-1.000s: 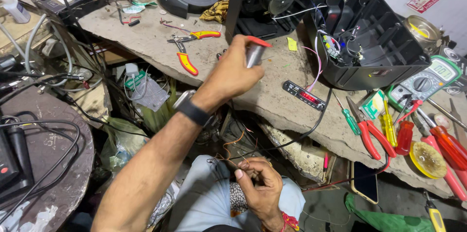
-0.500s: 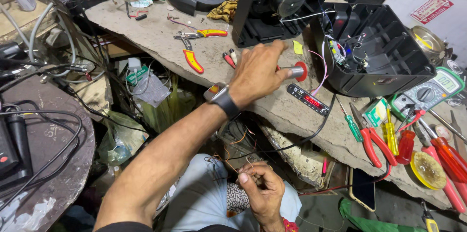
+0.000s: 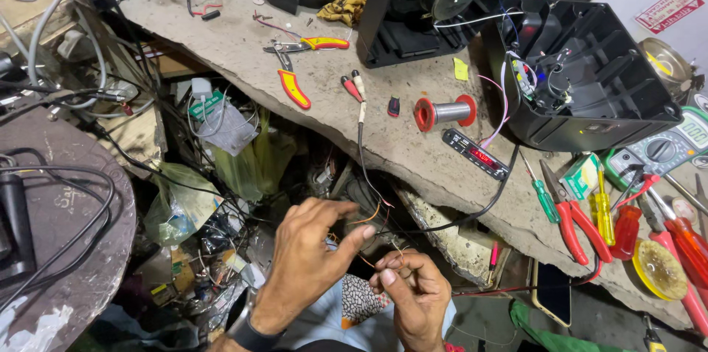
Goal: The person twists exposed wire ends together, then uses a soldering iron and solder wire to join them. After soldering, the person wraps the connection with black electrical tape. The task is performed while seated with the components held in the hands.
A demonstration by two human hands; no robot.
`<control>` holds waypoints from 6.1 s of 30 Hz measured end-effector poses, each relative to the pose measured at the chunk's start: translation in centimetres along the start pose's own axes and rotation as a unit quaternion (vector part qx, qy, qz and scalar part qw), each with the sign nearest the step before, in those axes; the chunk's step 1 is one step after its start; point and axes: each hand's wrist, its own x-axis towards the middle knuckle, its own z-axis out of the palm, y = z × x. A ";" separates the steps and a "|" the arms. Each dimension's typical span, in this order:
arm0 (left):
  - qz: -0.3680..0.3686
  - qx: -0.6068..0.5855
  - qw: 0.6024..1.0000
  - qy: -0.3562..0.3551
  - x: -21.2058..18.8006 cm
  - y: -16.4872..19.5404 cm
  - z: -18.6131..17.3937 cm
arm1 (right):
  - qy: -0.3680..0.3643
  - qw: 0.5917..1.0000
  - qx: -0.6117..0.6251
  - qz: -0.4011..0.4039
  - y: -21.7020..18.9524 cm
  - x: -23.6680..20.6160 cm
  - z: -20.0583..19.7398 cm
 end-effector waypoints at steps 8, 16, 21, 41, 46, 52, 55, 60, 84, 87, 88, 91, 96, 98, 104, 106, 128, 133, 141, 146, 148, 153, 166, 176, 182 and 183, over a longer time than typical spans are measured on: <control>0.037 -0.030 0.997 0.065 -1.0 0.5 1.2 | 0.000 0.999 0.045 0.015 -1.7 0.3 0.7; -0.019 -0.124 0.991 0.035 -3.1 2.6 1.2 | 0.057 0.996 -0.066 -0.019 -0.5 0.4 0.5; -0.039 -0.119 0.992 0.026 -3.5 2.7 1.6 | 0.014 0.985 -0.173 -0.004 -0.2 0.1 1.1; 0.153 0.062 0.986 -0.021 -3.7 1.3 -0.2 | -0.226 0.888 -0.395 -0.060 -9.7 5.6 3.5; 0.193 0.111 0.975 0.006 -3.4 1.0 -0.2 | -0.237 0.879 -0.415 -0.008 -9.9 6.2 4.1; 0.154 0.075 0.985 -0.013 -3.5 0.5 -1.3 | -0.247 0.870 -0.427 -0.006 -10.2 6.5 5.0; 0.122 0.038 0.992 0.006 -3.3 0.2 -1.5 | -0.222 0.858 -0.463 -0.025 -10.2 6.5 5.2; 0.059 -0.034 0.994 0.084 -2.4 -0.8 -1.0 | -0.191 0.851 -0.478 -0.105 -9.8 6.4 5.3; -0.167 -0.263 0.941 -0.131 2.2 -6.4 1.3 | -0.107 0.890 -0.443 -0.028 -7.8 8.6 6.0; -0.147 -0.265 0.945 -0.126 2.3 -6.3 1.0 | -0.127 0.889 -0.438 -0.051 -7.6 8.8 6.1; -0.150 -0.264 0.944 -0.129 2.3 -6.3 0.9 | -0.132 0.887 -0.439 -0.051 -7.6 8.9 6.1; -0.158 -0.270 0.940 -0.138 2.3 -6.2 0.9 | -0.135 0.889 -0.438 -0.014 -7.4 9.1 6.0; -0.197 -0.266 0.927 -0.176 2.1 -6.2 0.9 | -0.145 0.900 -0.404 0.074 -7.0 9.2 5.4; -0.205 -0.286 0.913 -0.206 2.0 -6.2 0.7 | -0.142 0.910 -0.373 0.117 -6.8 9.3 5.1; -0.183 -0.308 0.892 -0.275 2.1 -6.5 0.4 | -0.154 0.916 -0.316 0.191 -6.3 9.4 4.1; -0.164 -0.303 0.892 -0.293 2.3 -6.6 0.4 | -0.160 0.914 -0.316 0.199 -6.3 9.5 3.8; -0.175 -0.444 0.826 -0.298 1.8 -5.9 1.7 | -0.093 0.722 -0.517 -0.451 -6.7 5.8 4.1; -0.185 -0.435 0.832 -0.290 1.9 -5.5 1.8 | -0.129 0.685 -0.534 -0.478 -7.6 6.7 3.8; -0.238 -0.487 0.773 -0.328 2.2 -5.3 1.4 | -0.176 0.646 -0.524 -0.526 -7.8 8.2 3.8; -0.265 -0.495 0.760 -0.328 2.6 -4.6 0.9 | -0.152 0.679 -0.501 -0.515 -6.7 8.5 3.6; -0.272 -0.488 0.760 -0.332 2.7 -4.5 0.7 | -0.140 0.705 -0.496 -0.487 -6.2 8.4 3.5; -0.251 -0.458 0.783 -0.339 2.9 -4.4 0.5 | -0.099 0.762 -0.478 -0.426 -5.0 7.9 3.0; -0.220 -0.440 0.802 -0.339 3.7 -2.8 1.1 | -0.121 0.762 -0.474 -0.425 -5.0 8.3 1.1; -0.134 -0.331 0.865 -0.353 4.7 -2.4 0.5 | -0.158 0.787 -0.477 -0.359 -6.9 8.5 1.6; -0.108 -0.229 0.919 -0.303 5.0 -1.4 0.3 | -0.139 0.831 -0.454 -0.289 -7.1 8.9 2.2; -0.100 -0.217 0.926 -0.293 5.0 -1.4 0.3 | -0.137 0.839 -0.449 -0.277 -6.9 8.9 2.1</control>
